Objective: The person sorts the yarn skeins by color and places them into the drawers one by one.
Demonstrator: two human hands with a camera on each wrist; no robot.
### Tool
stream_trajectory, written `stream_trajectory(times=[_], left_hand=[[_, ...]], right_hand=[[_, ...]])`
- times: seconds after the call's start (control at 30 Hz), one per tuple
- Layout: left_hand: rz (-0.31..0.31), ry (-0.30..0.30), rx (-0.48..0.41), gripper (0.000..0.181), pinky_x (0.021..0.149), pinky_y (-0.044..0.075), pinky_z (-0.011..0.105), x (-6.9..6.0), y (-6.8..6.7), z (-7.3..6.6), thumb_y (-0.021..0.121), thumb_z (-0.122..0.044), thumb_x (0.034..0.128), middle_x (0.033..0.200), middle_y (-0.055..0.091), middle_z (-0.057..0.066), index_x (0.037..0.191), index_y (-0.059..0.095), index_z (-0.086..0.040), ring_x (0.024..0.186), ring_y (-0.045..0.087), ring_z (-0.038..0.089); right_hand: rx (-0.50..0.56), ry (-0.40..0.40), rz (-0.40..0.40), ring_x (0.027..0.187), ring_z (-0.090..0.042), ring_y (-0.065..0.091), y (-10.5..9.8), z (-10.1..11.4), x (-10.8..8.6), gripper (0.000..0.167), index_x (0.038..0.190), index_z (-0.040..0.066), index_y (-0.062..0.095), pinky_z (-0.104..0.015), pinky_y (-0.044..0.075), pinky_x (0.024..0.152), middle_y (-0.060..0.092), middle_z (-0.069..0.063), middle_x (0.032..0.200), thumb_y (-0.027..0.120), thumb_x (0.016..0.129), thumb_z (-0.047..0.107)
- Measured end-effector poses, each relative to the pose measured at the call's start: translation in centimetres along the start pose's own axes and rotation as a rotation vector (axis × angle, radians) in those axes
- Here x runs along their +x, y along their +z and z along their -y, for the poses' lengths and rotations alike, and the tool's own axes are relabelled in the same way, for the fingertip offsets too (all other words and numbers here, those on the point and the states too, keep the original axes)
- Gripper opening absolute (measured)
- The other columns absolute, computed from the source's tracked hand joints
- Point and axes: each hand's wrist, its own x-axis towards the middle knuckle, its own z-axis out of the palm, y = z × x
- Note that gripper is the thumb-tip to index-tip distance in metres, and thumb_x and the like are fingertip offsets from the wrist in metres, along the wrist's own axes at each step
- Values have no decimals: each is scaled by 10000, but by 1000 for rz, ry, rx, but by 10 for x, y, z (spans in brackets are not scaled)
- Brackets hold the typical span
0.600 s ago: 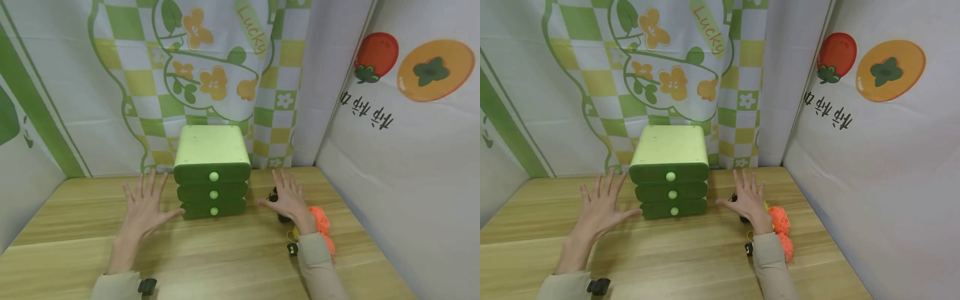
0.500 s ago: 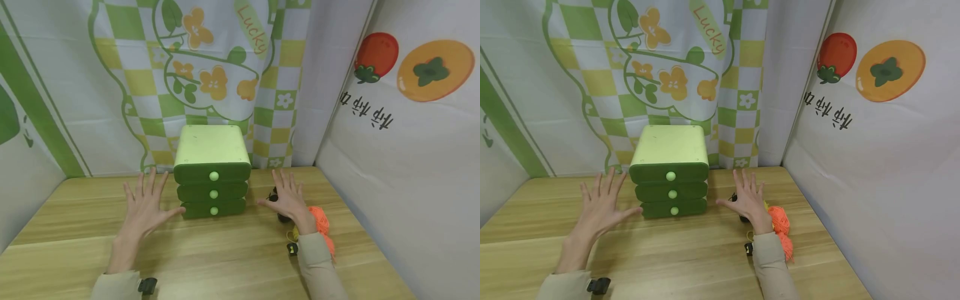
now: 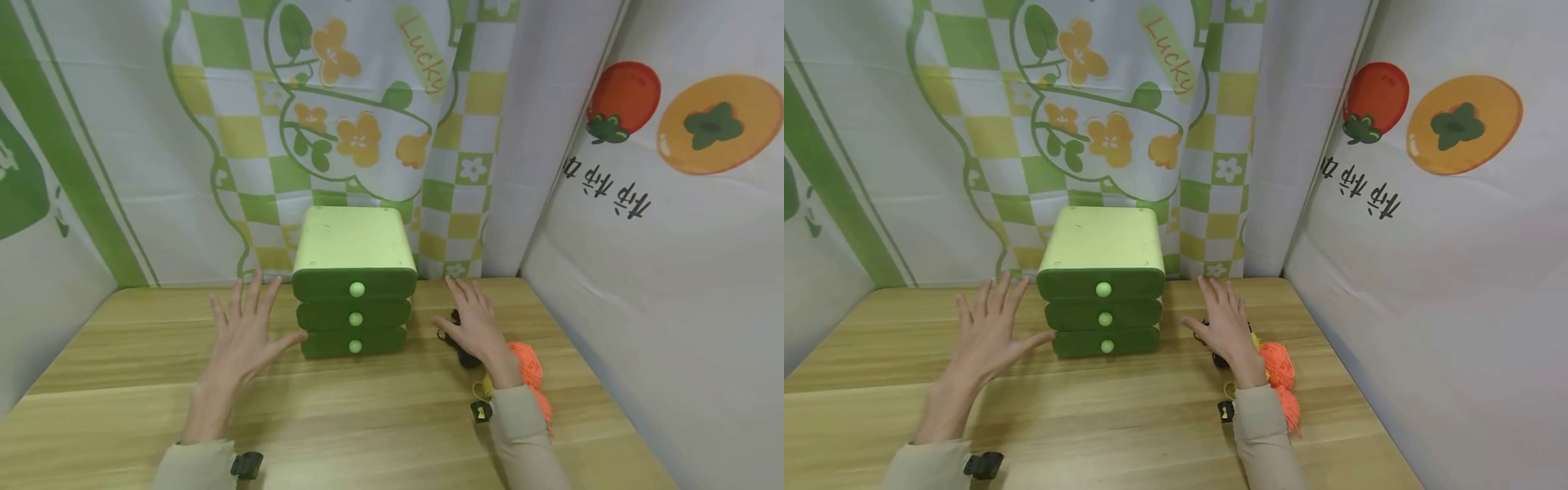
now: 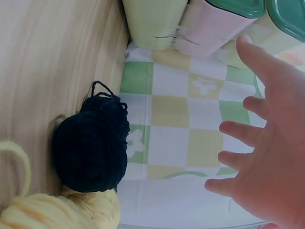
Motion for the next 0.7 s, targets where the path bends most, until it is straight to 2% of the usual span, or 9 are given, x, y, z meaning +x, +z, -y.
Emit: stream_trajectory(times=[0.4, 0.7], left_hand=[[-39, 9, -34, 1023, 1111, -129, 767, 2, -2, -5, 632, -620, 877, 1676, -39, 137, 1617, 58, -209, 1505, -15, 498], [-57, 5, -75, 996, 1141, -85, 749, 3, -6, -7, 651, -584, 885, 1675, 28, 147, 1611, 107, -175, 1514, 35, 467]], right_hand=[[21, -27, -55, 1459, -434, 281, -5, 3, 0, 762, 1565, 110, 303, -625, 204, 1202, 384, -194, 1547, 621, 963, 453], [60, -45, -147, 1378, -398, 406, -9, 11, 1, 646, 1526, 126, 389, -599, 297, 1168, 472, -183, 1478, 626, 978, 375]])
